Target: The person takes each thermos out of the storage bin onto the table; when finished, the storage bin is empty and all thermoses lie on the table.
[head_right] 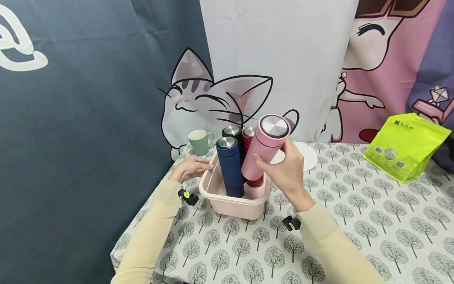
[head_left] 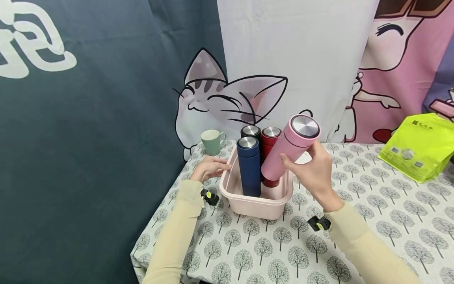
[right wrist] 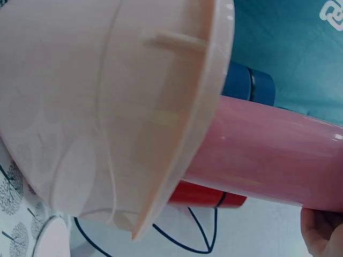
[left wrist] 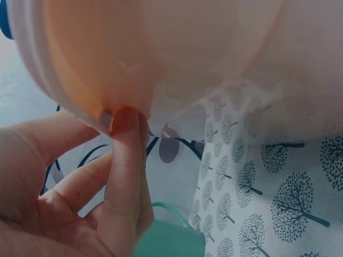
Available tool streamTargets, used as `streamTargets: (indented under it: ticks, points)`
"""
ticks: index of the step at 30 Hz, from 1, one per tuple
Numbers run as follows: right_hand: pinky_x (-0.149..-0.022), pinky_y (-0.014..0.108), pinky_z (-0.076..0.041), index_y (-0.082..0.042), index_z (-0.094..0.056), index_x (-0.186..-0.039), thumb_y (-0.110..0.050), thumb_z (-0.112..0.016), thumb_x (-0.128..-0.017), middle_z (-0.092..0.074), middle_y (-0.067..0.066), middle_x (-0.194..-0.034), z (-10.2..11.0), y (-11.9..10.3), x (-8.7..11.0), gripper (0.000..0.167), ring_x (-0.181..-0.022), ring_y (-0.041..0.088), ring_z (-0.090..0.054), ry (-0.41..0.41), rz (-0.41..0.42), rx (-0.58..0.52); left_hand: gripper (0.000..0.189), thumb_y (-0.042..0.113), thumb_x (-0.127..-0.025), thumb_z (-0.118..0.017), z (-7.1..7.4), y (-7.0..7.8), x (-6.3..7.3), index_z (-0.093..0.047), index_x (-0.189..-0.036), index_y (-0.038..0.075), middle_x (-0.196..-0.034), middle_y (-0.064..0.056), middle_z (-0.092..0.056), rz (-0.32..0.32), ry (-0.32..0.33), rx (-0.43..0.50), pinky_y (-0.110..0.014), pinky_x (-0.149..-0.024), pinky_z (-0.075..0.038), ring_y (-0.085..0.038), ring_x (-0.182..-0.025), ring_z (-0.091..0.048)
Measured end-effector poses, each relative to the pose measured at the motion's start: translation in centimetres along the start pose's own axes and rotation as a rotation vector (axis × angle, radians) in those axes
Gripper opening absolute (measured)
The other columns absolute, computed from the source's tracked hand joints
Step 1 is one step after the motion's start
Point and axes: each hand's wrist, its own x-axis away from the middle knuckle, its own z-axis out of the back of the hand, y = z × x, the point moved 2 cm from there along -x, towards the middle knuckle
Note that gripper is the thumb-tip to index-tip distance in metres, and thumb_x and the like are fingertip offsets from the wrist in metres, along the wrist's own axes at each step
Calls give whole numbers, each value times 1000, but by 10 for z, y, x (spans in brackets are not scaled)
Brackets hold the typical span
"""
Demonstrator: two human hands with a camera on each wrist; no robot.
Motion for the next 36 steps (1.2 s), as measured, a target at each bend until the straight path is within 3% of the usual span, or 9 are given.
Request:
streamTargets:
  ticks: [4, 10, 19, 25, 28, 31, 36]
  points:
    - [-85, 10, -53, 5, -63, -114, 4, -85, -65, -71, 14, -105, 8, -3, -5, 54, -95, -6, -63, 68, -2, -58, 43, 6, -87, -73, 1, -1, 0, -61, -127, -4, -125, -19, -65, -2, -3, -9, -31, -95, -57, -17, -92, -69]
    - [-83, 14, -55, 4, -63, -114, 6, -82, -67, -70, -4, -108, 22, -2, -13, 51, -94, 2, -67, 138, -24, -103, 43, 6, -87, -73, -1, 0, -2, -62, -127, -4, -126, -19, -65, -9, -17, -9, -32, -95, -57, -20, -98, -69]
    - [-82, 13, -54, -1, -65, -113, 7, -83, -64, -66, -13, -105, 37, 9, -17, 52, -90, 2, -65, 209, -60, -64, 41, 6, -85, -75, 2, 1, 0, -64, -123, -3, -120, -17, -68, -1, -38, 18, -29, -92, -58, -22, -101, -69]
    - [-88, 15, -54, -1, -64, -118, 12, -81, -63, -63, -18, -108, 48, 6, -22, 59, -96, 1, -63, 223, -57, -16, 42, 8, -88, -72, 1, 2, -3, -62, -129, -1, -129, -17, -64, 15, -49, -7, -31, -98, -55, -17, -99, -68]
    - [-90, 13, -53, -3, -63, -122, 11, -83, -61, -64, -13, -111, 51, 13, -21, 66, -99, 0, -60, 220, -65, 45, 43, 9, -88, -72, 1, 2, -4, -61, -129, -1, -131, -15, -63, 17, -53, -13, -30, -98, -55, -19, -104, -67]
    - [-89, 10, -51, -4, -63, -123, 7, -86, -59, -67, 0, -112, 53, 27, -18, 68, -100, -3, -57, 211, -89, 112, 44, 10, -88, -73, 2, 1, -5, -62, -129, 0, -133, -14, -61, 17, -54, -19, -30, -98, -55, -22, -111, -65]
    - [-92, 11, -50, -3, -61, -122, -1, -88, -64, -67, 12, -114, 55, 46, -7, 64, -102, -5, -55, 148, -187, 181, 44, 11, -88, -73, 3, -1, -5, -62, -129, 1, -134, -13, -61, 22, -58, -24, -32, -100, -54, -24, -115, -63]
